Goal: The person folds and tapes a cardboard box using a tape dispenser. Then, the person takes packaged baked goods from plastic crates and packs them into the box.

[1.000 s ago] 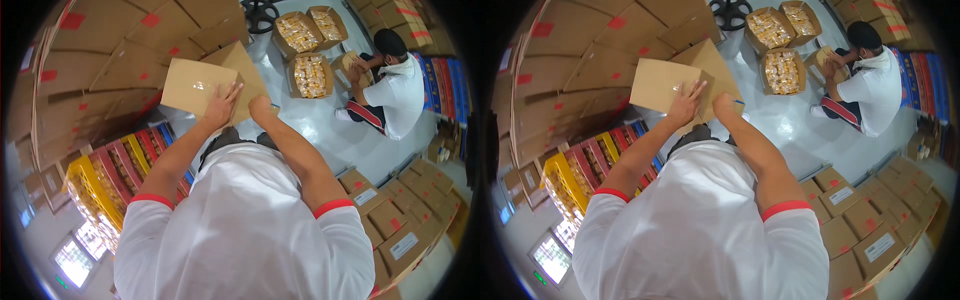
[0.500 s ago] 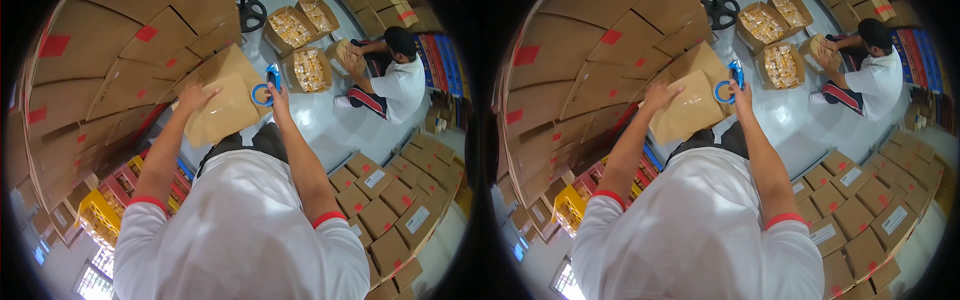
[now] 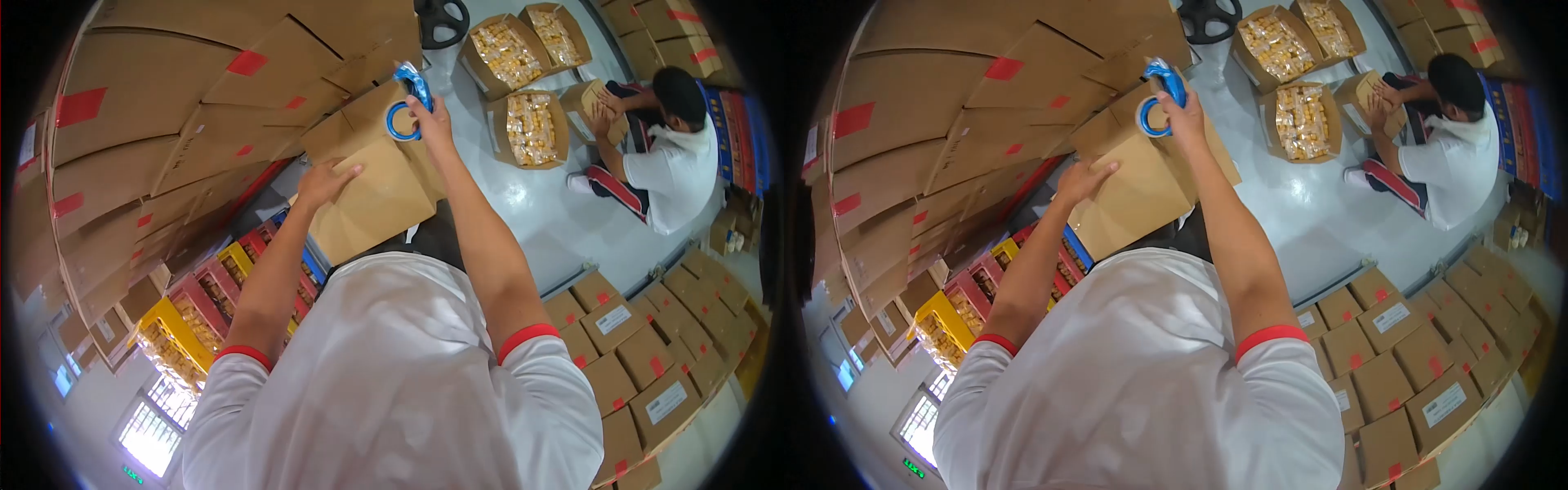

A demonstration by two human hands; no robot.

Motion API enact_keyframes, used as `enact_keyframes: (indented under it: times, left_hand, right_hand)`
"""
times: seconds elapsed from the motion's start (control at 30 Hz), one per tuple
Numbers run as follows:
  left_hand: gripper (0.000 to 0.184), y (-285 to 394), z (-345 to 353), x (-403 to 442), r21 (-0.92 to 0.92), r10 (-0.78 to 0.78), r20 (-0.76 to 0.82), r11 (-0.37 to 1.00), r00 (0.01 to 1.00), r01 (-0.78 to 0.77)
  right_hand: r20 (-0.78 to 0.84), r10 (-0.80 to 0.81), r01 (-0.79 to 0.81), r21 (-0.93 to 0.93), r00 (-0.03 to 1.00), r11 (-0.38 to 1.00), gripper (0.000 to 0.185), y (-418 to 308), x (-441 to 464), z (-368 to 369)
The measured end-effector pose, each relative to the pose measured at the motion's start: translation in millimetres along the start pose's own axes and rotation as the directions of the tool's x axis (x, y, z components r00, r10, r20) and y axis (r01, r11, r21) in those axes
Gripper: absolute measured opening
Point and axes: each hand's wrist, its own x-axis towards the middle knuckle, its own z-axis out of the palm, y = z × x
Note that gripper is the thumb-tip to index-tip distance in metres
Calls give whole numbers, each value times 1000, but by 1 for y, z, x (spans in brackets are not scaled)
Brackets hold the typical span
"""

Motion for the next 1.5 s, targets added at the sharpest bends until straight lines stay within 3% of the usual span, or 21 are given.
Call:
enact_keyframes:
  times: [0.03,0.07,0.13,0.17,0.27,0.37,0.5,0.67,0.87,0.93,1.0,1.07,1.1,1.13,1.17,1.2,1.23,1.27,1.33,1.4,1.5]
  left_hand:
    - [100,5,-4,-2,20,-30,42,999,999,29]
    - [108,8,-6,-3,37,-63,82,998,995,60]
    - [108,8,-6,-5,-3,-78,71,997,994,78]
    - [108,7,-5,-8,-26,-73,72,997,995,75]
    - [107,8,-7,-9,-15,-94,81,995,992,95]
    - [94,-1,7,-3,10,-62,-35,998,997,62]
    - [91,-10,7,1,-20,-44,-68,999,997,43]
    - [91,-48,4,1,-174,-180,-21,969,983,174]
    - [104,-30,4,-10,-165,-212,-147,968,966,187]
    - [103,-21,-12,-21,-216,-252,-29,946,967,241]
    - [102,-21,-11,-18,-255,-276,71,924,958,285]
    - [90,-37,22,-9,41,-57,-401,996,914,81]
    - [90,-30,20,-9,37,-53,-411,996,910,75]
    - [84,-18,20,-16,33,140,-518,989,844,-145]
    - [78,-6,24,-25,54,310,-610,934,729,-352]
    - [72,17,15,-44,-395,230,-409,828,883,-399]
    - [66,42,4,-64,-770,239,-158,578,958,-271]
    - [66,57,2,-76,-775,229,-158,575,960,-265]
    - [59,79,-4,-87,-981,302,176,-24,937,192]
    - [58,86,-22,-86,-986,340,164,24,926,166]
    - [54,83,-10,-56,-987,376,163,55,912,153]
  right_hand:
    - [-4,-195,190,-210,981,959,52,-25,-6,9]
    - [17,-202,201,-214,979,956,52,-45,-16,12]
    - [147,-573,575,-422,807,701,62,-63,-43,17]
    - [344,-537,636,-469,771,613,63,-51,-38,15]
    - [278,-423,505,-522,863,688,64,-68,-36,25]
    - [207,-589,605,-484,781,633,64,-57,-39,28]
    - [328,-452,558,-514,829,651,65,-57,-34,15]
    - [65,-508,458,-544,859,704,67,-67,-91,-38]
    - [71,-592,530,-539,803,654,65,4,-159,-73]
    - [136,-581,522,-631,803,574,67,20,-149,-60]
    - [39,-531,441,-609,846,659,68,6,-139,-51]
    - [-19,-463,379,-546,886,747,68,-9,-139,-47]
    - [-18,-475,389,-546,880,742,68,-18,-142,-47]
    - [11,-535,461,-523,845,717,69,-23,-154,-49]
    - [38,-587,524,-499,809,690,69,-25,-165,-50]
    - [42,-579,519,-501,814,692,69,-25,-172,-53]
    - [97,-583,541,-519,807,662,69,-27,-177,-57]
    - [155,-588,568,-533,794,627,68,-28,-177,-59]
    - [211,-588,578,-600,781,553,69,-21,-171,-61]
    - [115,-550,501,-596,827,628,69,-22,-173,-57]
    - [214,-597,561,-672,773,484,76,-35,-172,-50]
